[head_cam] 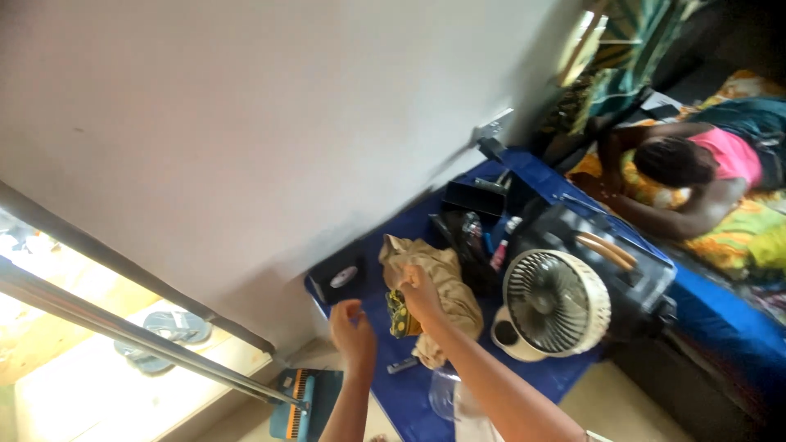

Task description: Cleaning a desk clock and a portable fan with a cloth.

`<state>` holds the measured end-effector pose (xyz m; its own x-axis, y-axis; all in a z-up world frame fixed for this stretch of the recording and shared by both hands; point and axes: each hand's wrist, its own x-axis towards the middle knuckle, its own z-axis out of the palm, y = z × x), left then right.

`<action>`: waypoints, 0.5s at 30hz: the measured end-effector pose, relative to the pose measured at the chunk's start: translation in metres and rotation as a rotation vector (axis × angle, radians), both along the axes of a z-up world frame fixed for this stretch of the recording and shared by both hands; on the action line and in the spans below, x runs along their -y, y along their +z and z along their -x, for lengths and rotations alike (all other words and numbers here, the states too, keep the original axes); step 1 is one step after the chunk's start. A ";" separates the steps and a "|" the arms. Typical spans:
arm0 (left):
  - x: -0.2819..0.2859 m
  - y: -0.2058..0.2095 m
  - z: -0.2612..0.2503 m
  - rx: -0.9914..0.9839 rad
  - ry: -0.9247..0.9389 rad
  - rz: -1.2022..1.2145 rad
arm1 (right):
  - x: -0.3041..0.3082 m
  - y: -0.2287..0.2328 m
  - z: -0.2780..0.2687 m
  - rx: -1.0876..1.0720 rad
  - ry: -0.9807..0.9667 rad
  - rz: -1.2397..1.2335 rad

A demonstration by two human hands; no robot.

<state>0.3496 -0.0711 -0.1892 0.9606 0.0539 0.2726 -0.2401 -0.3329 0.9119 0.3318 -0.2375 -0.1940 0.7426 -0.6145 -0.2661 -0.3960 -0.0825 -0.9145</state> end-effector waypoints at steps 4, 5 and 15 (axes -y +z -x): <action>0.042 0.018 0.031 -0.004 -0.123 0.061 | 0.011 0.015 0.036 0.147 0.041 0.072; 0.052 0.017 0.037 -0.004 -0.134 0.061 | 0.017 0.019 0.045 0.147 0.030 0.073; 0.152 0.005 0.113 -0.122 -0.419 0.255 | 0.053 0.166 0.169 0.241 -0.018 0.728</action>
